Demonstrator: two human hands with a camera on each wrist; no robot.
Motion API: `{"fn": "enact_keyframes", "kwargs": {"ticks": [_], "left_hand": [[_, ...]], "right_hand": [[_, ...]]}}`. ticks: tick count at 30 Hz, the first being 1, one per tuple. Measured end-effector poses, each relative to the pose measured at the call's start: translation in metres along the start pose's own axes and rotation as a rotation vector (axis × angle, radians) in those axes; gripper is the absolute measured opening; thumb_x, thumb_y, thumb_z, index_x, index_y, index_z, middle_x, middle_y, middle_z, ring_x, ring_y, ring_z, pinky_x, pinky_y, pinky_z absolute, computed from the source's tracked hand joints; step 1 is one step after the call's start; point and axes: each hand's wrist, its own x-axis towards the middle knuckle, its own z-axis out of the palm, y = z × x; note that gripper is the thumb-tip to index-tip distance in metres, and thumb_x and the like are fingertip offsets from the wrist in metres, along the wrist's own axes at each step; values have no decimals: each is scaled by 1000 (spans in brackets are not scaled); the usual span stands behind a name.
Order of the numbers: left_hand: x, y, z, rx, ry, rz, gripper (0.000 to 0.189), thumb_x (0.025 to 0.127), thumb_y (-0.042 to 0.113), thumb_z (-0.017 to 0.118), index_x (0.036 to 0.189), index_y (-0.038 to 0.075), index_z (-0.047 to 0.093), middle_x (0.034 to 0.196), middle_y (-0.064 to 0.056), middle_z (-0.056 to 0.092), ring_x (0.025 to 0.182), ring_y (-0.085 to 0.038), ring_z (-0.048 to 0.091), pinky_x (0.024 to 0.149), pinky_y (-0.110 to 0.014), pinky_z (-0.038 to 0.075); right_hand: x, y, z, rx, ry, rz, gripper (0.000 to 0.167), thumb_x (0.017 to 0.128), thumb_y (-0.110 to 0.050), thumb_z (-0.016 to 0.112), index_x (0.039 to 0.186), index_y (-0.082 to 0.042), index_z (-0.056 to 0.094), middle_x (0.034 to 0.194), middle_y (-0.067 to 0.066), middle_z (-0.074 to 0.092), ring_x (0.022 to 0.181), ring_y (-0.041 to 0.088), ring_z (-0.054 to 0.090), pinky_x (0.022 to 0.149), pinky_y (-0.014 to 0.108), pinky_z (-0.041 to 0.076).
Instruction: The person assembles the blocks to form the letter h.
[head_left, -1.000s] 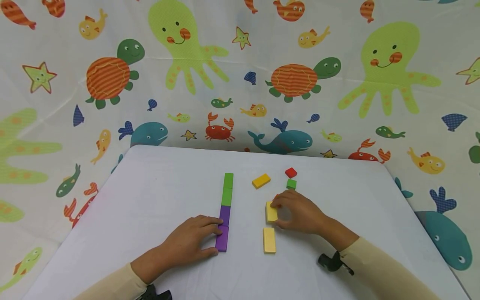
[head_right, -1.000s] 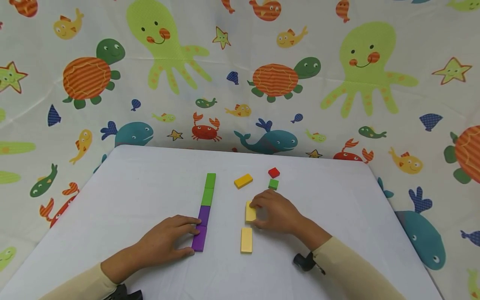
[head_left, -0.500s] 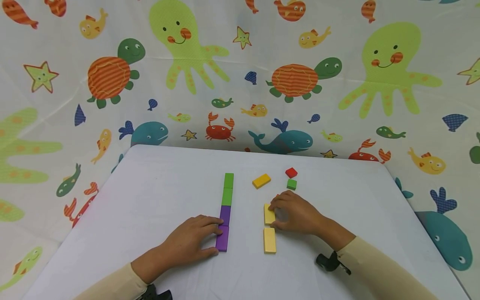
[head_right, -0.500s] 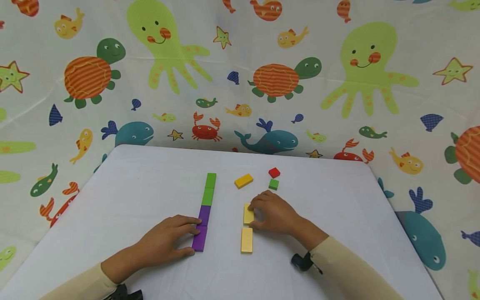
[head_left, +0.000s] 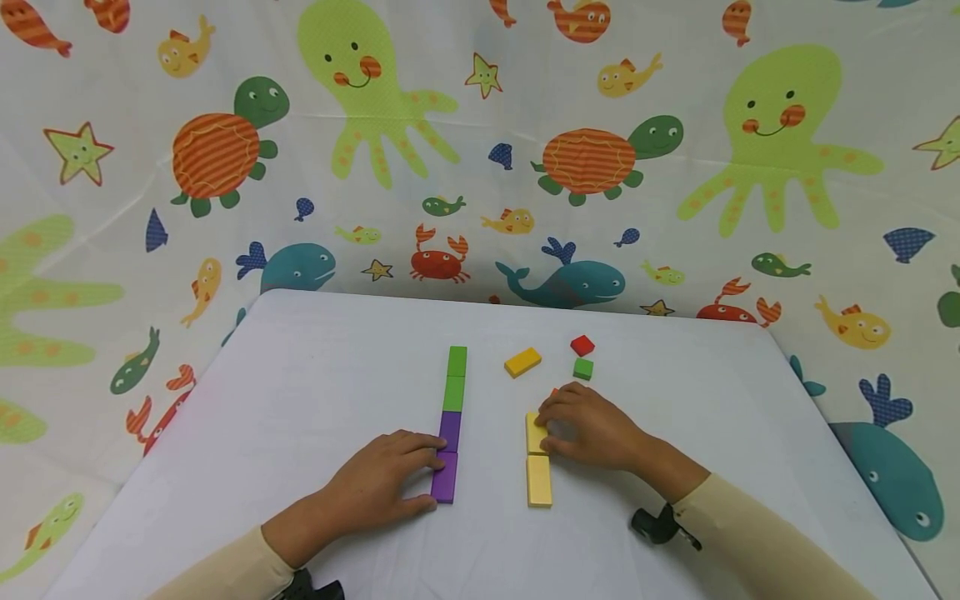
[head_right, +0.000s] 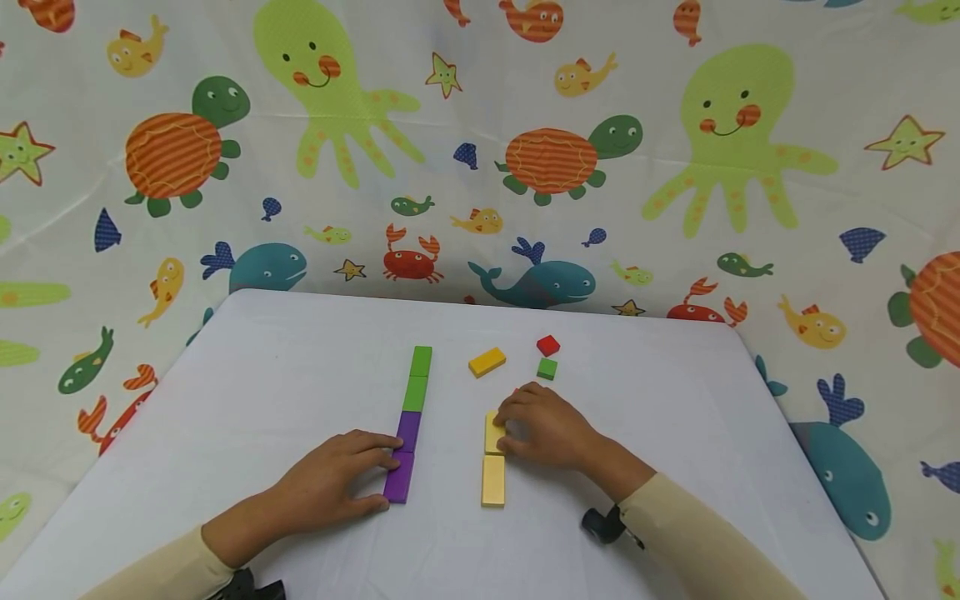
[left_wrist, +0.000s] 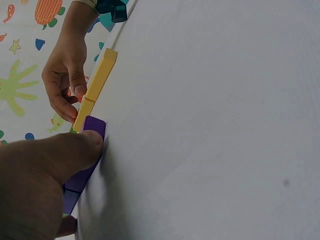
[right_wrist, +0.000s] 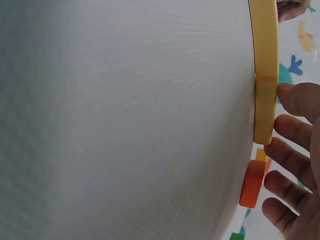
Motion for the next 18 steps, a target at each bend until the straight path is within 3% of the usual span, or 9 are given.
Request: {"fn": "enact_keyframes", "kwargs": {"ticks": [18], "left_hand": [[0, -1, 0, -4, 0, 5, 38, 85, 39, 83, 116, 21, 72, 139, 5, 60, 126, -18, 56, 101, -43, 50]], "right_hand": [[0, -4, -1, -18, -22, 9, 31, 85, -37, 84, 113, -25, 76, 116, -11, 66, 117, 13, 52, 100, 36, 51]]}}
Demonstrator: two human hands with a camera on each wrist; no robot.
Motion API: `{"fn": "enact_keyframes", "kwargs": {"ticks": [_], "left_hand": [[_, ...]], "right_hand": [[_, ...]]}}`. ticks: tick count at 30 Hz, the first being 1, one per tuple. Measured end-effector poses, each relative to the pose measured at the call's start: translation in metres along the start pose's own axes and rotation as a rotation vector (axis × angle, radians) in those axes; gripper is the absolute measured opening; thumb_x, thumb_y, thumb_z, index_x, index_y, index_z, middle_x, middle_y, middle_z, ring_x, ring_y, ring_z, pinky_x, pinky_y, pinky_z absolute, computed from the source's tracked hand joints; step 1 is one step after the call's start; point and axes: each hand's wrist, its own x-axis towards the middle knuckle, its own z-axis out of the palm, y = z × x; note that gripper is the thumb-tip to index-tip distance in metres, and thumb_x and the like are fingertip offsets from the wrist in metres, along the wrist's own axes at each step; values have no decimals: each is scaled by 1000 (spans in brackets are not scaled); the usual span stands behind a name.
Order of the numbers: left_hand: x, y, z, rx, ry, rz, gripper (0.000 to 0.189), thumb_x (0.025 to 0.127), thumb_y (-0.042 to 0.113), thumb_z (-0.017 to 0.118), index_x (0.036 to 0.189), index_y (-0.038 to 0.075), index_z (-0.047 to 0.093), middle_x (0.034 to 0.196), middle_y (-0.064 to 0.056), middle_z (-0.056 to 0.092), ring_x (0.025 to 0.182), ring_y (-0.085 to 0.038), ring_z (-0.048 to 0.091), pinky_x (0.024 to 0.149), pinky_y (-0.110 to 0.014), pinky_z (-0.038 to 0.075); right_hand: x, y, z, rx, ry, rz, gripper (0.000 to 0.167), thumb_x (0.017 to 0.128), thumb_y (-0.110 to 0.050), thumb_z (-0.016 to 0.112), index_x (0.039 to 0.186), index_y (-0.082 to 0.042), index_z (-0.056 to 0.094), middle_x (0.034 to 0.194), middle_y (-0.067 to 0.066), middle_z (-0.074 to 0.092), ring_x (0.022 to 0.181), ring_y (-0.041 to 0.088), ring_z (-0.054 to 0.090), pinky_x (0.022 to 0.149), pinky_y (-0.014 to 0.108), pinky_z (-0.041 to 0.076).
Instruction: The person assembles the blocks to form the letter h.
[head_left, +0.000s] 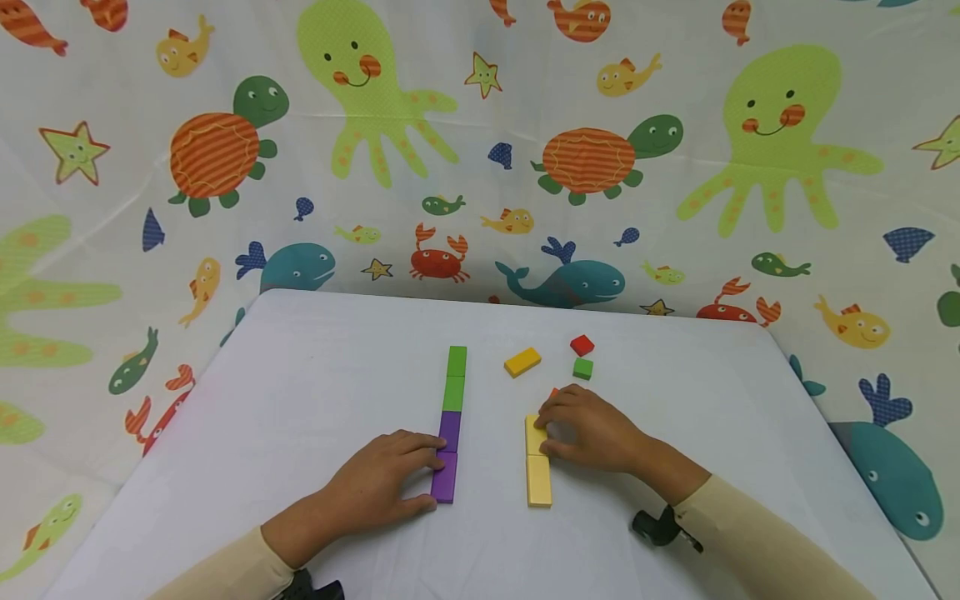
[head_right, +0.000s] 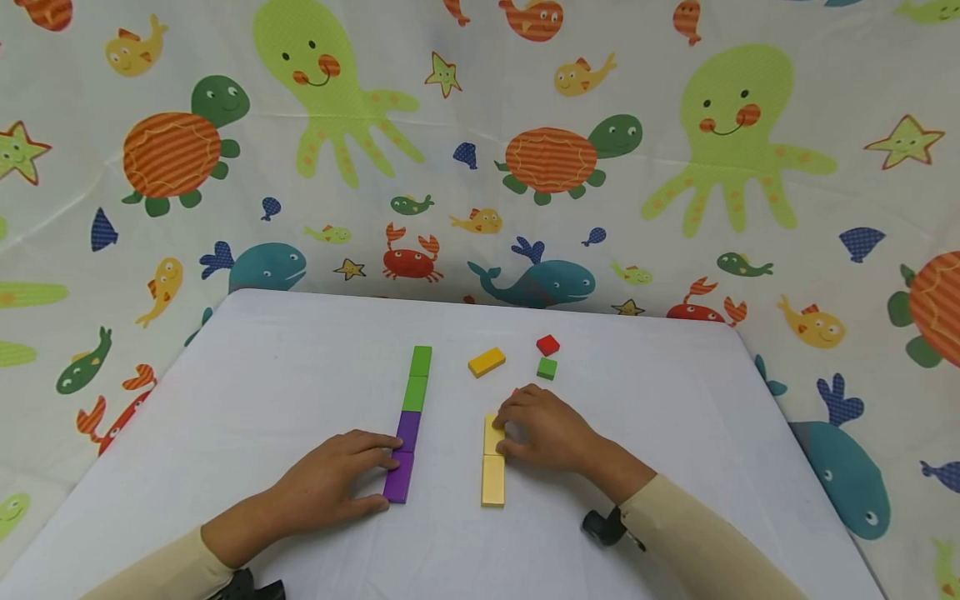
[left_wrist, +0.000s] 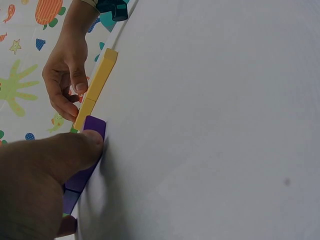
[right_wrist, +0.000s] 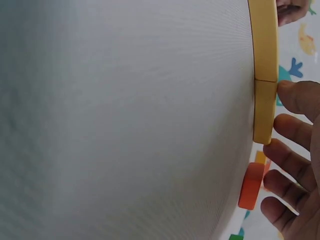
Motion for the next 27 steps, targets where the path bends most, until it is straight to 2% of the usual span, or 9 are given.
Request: {"fn": "enact_keyframes", "kwargs": {"ticks": [13, 20, 27], "left_hand": [[1, 0, -2, -3, -9, -5, 38, 86, 39, 83, 117, 21, 72, 139, 5, 60, 127, -18, 56, 103, -44, 49], [0, 2, -3, -13, -15, -17, 39, 86, 39, 83, 118, 21, 72, 139, 5, 60, 127, -19, 55, 103, -44, 49], [-1, 2, -3, -10, -22, -23, 39, 85, 39, 83, 118, 21, 72, 139, 5, 60, 127, -18, 55, 103, -43, 49]], "right_hand": [[18, 9, -15, -6, 2, 68, 38, 86, -37, 83, 119, -21, 74, 122, -7, 66, 119, 15, 55, 97, 33, 54], [37, 20, -26, -4, 4, 109, 40, 87, -36, 83, 121, -19, 73, 125, -3, 67, 122, 20, 55, 102, 43, 52], [53, 30, -33, 30, -10, 155, 38, 91, -34, 79, 124, -17, 72, 128, -3, 67, 126, 22, 53, 105, 46, 49]]}}
